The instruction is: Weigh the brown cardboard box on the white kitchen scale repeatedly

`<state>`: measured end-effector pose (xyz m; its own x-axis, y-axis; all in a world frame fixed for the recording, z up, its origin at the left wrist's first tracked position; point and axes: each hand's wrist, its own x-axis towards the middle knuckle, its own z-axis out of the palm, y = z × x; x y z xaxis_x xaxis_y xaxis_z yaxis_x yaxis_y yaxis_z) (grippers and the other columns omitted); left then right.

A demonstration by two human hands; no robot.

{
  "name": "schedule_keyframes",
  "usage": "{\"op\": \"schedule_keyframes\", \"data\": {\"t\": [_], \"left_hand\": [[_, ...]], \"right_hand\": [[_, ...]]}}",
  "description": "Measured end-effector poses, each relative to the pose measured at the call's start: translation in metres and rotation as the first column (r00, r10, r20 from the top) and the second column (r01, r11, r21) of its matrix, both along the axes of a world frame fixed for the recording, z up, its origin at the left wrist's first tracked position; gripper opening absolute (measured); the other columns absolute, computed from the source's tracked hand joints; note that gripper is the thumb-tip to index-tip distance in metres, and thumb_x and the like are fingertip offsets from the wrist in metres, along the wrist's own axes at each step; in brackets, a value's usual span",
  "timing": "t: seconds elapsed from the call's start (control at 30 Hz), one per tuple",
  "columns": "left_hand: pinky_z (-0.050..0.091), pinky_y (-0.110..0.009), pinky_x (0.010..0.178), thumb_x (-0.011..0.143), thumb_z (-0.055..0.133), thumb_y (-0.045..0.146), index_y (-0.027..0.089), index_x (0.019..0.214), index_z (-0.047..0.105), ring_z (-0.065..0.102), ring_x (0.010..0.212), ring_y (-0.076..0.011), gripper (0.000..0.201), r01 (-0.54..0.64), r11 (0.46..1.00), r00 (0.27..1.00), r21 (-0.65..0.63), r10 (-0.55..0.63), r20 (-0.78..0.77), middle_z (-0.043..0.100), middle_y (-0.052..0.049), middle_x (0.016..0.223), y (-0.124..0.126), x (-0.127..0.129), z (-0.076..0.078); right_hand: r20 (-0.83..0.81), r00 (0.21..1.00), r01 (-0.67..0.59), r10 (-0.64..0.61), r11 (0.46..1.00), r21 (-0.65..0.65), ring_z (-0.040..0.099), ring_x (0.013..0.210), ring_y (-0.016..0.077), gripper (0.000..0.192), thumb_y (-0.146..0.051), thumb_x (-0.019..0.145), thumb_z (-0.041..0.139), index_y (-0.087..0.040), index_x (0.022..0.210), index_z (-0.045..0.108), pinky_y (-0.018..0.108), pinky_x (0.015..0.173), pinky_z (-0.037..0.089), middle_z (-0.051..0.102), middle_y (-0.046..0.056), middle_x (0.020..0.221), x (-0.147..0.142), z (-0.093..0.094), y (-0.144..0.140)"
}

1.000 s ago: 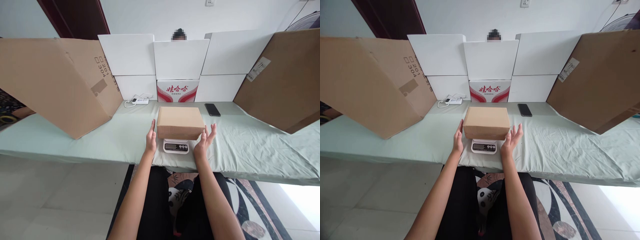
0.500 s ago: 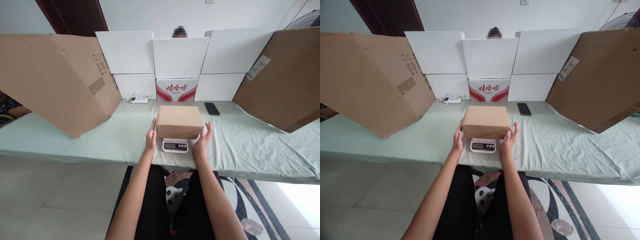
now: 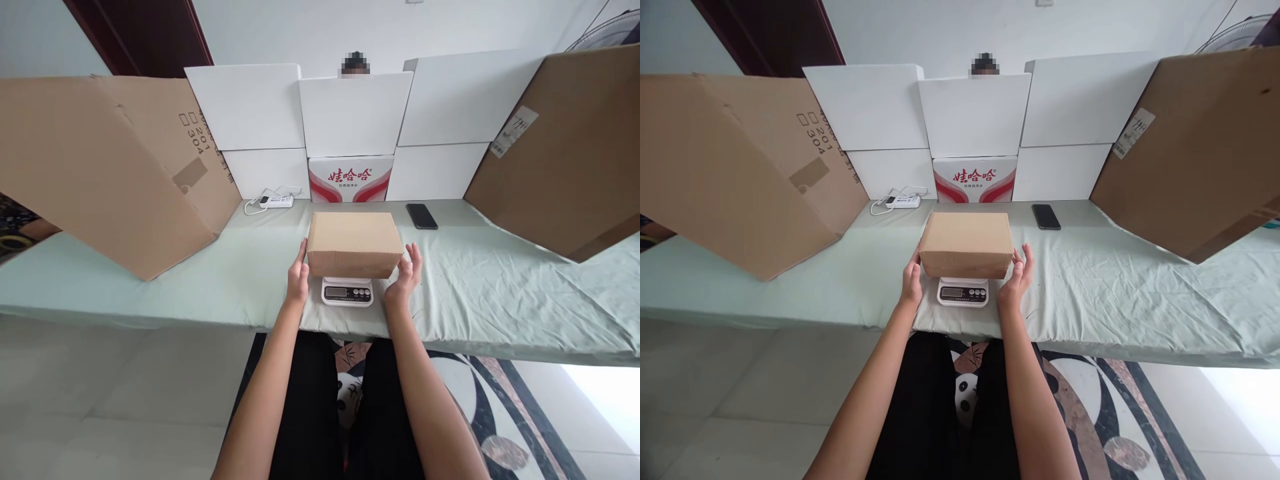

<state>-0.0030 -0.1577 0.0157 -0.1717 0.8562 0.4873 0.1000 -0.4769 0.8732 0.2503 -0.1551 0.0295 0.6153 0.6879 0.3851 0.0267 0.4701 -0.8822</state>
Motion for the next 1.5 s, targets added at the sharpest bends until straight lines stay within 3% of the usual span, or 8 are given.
{"op": "schedule_keyframes", "data": {"t": [0.3,0.47,0.6,0.73,0.83,0.97,1.13,1.5], "left_hand": [[0.038,-0.050,0.144,0.099,0.052,0.091,0.028,0.167,0.062,0.043,0.175,-0.0373,0.093,0.036,0.999,0.991,-0.012,-0.034,0.128,0.056,-0.011,0.180,-0.006,0.005,0.005],[0.044,-0.050,0.141,0.097,0.046,0.096,0.031,0.168,0.061,0.045,0.174,-0.0383,0.098,0.081,0.995,0.974,-0.066,-0.064,0.217,0.054,-0.009,0.182,-0.006,0.005,0.003],[0.039,-0.050,0.145,0.101,0.040,0.094,0.030,0.165,0.065,0.042,0.176,-0.0365,0.093,0.146,0.989,0.978,-0.036,-0.139,0.154,0.062,-0.007,0.176,-0.002,0.003,0.020],[0.035,-0.049,0.146,0.099,0.041,0.096,0.029,0.160,0.069,0.038,0.177,-0.0374,0.095,0.169,0.984,0.979,0.062,-0.175,0.103,0.064,-0.007,0.174,0.036,0.001,0.055],[0.036,-0.051,0.145,0.098,0.046,0.097,0.027,0.156,0.071,0.042,0.175,-0.0390,0.094,0.163,0.987,0.979,-0.010,-0.160,0.128,0.070,-0.008,0.168,0.083,0.003,0.066],[0.040,-0.054,0.144,0.097,0.043,0.099,0.023,0.144,0.076,0.047,0.172,-0.0413,0.096,0.146,0.978,0.971,-0.146,-0.114,0.209,0.077,-0.013,0.158,0.130,0.009,0.043],[0.042,-0.052,0.142,0.100,0.049,0.093,0.021,0.144,0.076,0.049,0.171,-0.0407,0.088,0.156,0.974,0.977,-0.164,-0.128,0.170,0.074,-0.013,0.163,0.144,0.010,0.008],[0.044,-0.055,0.141,0.096,0.053,0.094,0.023,0.145,0.077,0.054,0.168,-0.0403,0.089,0.151,0.966,0.974,-0.212,-0.108,0.200,0.074,-0.012,0.163,0.150,0.012,-0.005]], "right_hand": [[-0.036,0.978,-0.204,0.203,0.979,-0.008,0.063,0.159,0.0368,0.079,-0.077,0.104,0.050,-0.027,0.164,0.063,0.065,0.136,0.044,0.069,0.014,0.166,0.005,-0.014,0.004],[-0.013,0.959,-0.284,0.284,0.958,-0.044,0.056,0.165,0.0364,0.084,-0.084,0.104,0.043,-0.029,0.164,0.064,0.066,0.141,0.038,0.067,0.011,0.169,0.006,-0.004,0.001],[0.040,0.922,-0.384,0.386,0.922,-0.051,0.045,0.173,0.0331,0.087,-0.087,0.106,0.035,-0.032,0.170,0.057,0.061,0.148,0.027,0.061,0.008,0.175,0.008,0.013,0.003],[0.122,0.905,-0.411,0.408,0.912,-0.004,0.032,0.180,0.0319,0.086,-0.087,0.105,0.039,-0.040,0.177,0.043,0.062,0.149,0.023,0.043,0.002,0.187,0.014,0.042,0.036],[0.279,0.886,-0.397,0.372,0.917,0.038,0.029,0.181,0.0316,0.086,-0.088,0.104,0.041,-0.043,0.178,0.039,0.062,0.149,0.021,0.039,0.000,0.188,0.017,0.059,0.081],[0.317,0.877,-0.384,0.360,0.923,0.015,0.035,0.177,0.0336,0.093,-0.091,0.097,0.050,-0.037,0.173,0.045,0.062,0.148,0.022,0.043,0.005,0.186,0.015,0.049,0.128],[0.221,0.914,-0.341,0.342,0.939,-0.040,0.042,0.171,0.0343,0.094,-0.090,0.093,0.054,-0.033,0.168,0.047,0.064,0.146,0.027,0.052,0.008,0.178,0.014,0.012,0.142],[0.136,0.920,-0.352,0.369,0.927,-0.130,0.058,0.153,0.0297,0.070,-0.070,0.101,0.053,-0.034,0.160,0.054,0.058,0.136,0.044,0.062,0.006,0.166,0.019,-0.005,0.154]]}}
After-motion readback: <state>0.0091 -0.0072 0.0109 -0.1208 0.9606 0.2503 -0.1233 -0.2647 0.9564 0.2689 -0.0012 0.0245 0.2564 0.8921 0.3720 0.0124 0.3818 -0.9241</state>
